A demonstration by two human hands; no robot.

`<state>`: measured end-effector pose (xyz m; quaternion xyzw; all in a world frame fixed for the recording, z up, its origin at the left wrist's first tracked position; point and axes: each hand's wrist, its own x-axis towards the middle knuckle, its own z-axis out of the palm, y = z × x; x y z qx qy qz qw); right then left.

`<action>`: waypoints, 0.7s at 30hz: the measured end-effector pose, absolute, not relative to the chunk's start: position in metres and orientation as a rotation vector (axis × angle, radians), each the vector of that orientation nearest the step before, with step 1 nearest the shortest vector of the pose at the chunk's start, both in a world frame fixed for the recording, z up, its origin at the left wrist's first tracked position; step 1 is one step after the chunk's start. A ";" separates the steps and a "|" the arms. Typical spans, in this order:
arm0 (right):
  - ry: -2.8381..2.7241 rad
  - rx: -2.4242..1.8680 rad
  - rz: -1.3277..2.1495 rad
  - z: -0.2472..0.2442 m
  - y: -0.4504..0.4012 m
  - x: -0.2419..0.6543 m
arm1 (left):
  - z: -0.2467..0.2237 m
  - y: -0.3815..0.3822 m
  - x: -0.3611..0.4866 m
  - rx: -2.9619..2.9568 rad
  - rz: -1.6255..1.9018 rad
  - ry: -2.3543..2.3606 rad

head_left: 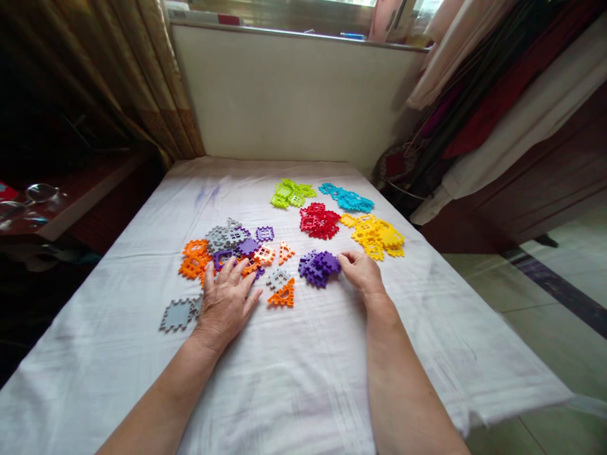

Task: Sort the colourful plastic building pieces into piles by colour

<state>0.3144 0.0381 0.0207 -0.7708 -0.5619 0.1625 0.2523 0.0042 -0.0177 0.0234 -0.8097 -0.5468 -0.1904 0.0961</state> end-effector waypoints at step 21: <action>-1.766 -1.368 0.488 0.040 0.021 0.248 | 0.033 -0.013 -0.007 -2.339 -1.262 -1.938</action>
